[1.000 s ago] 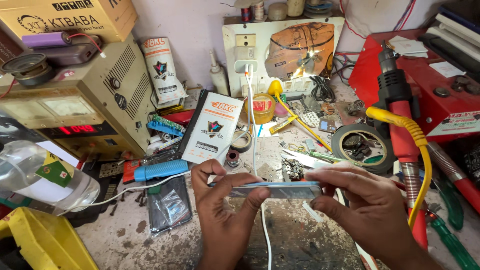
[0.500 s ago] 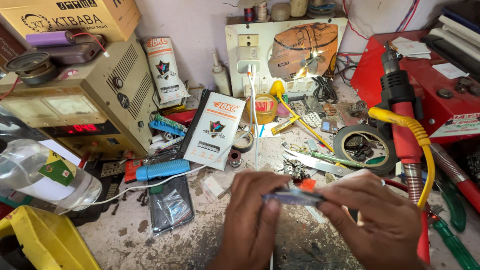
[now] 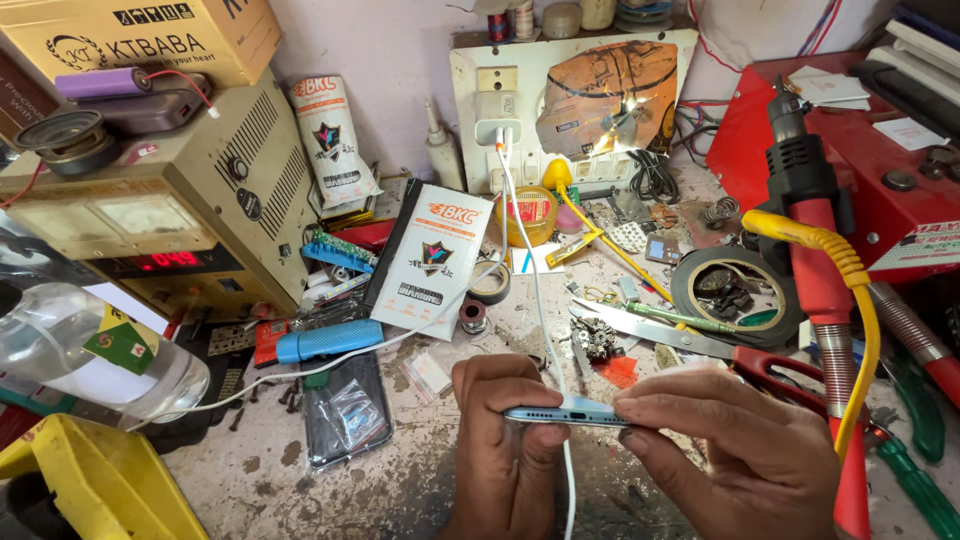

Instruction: The person uses a green-handled screwdriver to adjust internal components of a disassembled smartphone, then places the back cover on and presses the edges to secure it. The person repeatedly rotates and presses the phone's sides to check the fit.

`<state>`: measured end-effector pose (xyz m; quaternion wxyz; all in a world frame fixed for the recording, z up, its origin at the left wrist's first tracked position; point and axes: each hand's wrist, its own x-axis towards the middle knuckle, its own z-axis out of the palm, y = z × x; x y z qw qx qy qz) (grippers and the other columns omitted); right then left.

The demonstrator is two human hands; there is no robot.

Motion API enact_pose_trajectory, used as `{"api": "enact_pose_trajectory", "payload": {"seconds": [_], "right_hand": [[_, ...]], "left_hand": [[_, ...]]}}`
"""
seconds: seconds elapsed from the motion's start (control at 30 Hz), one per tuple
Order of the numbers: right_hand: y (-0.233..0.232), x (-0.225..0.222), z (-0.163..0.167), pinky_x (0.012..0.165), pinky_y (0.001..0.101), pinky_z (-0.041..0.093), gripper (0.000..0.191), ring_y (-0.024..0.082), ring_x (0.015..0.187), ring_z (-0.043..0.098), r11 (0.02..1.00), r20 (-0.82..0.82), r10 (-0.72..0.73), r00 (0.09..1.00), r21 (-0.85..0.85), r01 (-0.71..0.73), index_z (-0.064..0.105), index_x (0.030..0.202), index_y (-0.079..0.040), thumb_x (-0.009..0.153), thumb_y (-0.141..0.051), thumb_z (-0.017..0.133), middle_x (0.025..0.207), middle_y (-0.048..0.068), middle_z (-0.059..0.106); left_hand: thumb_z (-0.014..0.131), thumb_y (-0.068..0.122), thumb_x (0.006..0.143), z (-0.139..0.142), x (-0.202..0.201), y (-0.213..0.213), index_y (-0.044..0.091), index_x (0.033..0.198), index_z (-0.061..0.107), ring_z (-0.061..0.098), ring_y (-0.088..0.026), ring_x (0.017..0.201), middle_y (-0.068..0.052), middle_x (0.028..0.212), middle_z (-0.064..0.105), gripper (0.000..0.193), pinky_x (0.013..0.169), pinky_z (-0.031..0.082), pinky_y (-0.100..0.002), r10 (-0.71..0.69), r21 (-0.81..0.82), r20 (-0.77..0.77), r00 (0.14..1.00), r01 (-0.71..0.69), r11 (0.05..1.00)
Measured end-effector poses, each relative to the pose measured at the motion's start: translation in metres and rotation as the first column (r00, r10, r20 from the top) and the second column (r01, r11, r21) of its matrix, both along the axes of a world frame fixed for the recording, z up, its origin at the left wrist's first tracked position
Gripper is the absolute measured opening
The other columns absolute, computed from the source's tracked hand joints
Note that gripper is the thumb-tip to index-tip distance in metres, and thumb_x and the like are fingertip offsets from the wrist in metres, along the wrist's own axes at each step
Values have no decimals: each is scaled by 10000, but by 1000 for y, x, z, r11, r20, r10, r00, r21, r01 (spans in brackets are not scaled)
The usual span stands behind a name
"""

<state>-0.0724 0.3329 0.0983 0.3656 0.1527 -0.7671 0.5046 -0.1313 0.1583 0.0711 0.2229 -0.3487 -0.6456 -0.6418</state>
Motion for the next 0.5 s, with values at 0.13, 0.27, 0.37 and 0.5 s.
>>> {"api": "enact_pose_trajectory", "payload": {"seconds": [0.13, 0.27, 0.37, 0.5], "right_hand": [[-2, 2, -1, 767, 263, 605, 256, 174, 884, 780, 998, -4, -57, 998, 9, 57, 774, 954, 9, 710, 57, 834, 949, 130, 786], [-7, 4, -1, 744, 237, 590, 254, 138, 857, 770, 990, -71, -131, 989, 32, 134, 774, 935, -24, 702, 37, 855, 933, 98, 777], [-7, 4, 1, 759, 240, 588, 252, 127, 864, 764, 983, -92, -145, 985, 95, 154, 771, 938, -38, 708, 29, 848, 943, 86, 772], [-3, -2, 2, 777, 250, 608, 286, 131, 888, 765, 992, -97, -51, 994, 112, 62, 755, 995, -17, 724, 12, 844, 961, 83, 769]], "left_hand": [[624, 312, 1039, -4, -1, 4, 30, 1208, 540, 500, -254, 1004, -152, 1105, 528, 339, 917, 441, -390, -27, 12, -63, 998, 28, 1000], [636, 333, 1089, -11, 1, 6, 126, 1188, 596, 506, -228, 1018, -94, 1078, 526, 233, 935, 442, -393, 70, -91, -113, 991, -81, 993], [661, 352, 1073, -15, 4, 8, 162, 1189, 629, 492, -217, 996, -77, 1068, 510, 225, 907, 448, -384, 120, -110, -132, 984, -135, 985], [702, 335, 1020, -19, 4, 7, 141, 1161, 649, 508, -197, 946, -93, 1063, 494, 245, 840, 453, -351, 111, -58, -76, 991, -115, 992]]}}
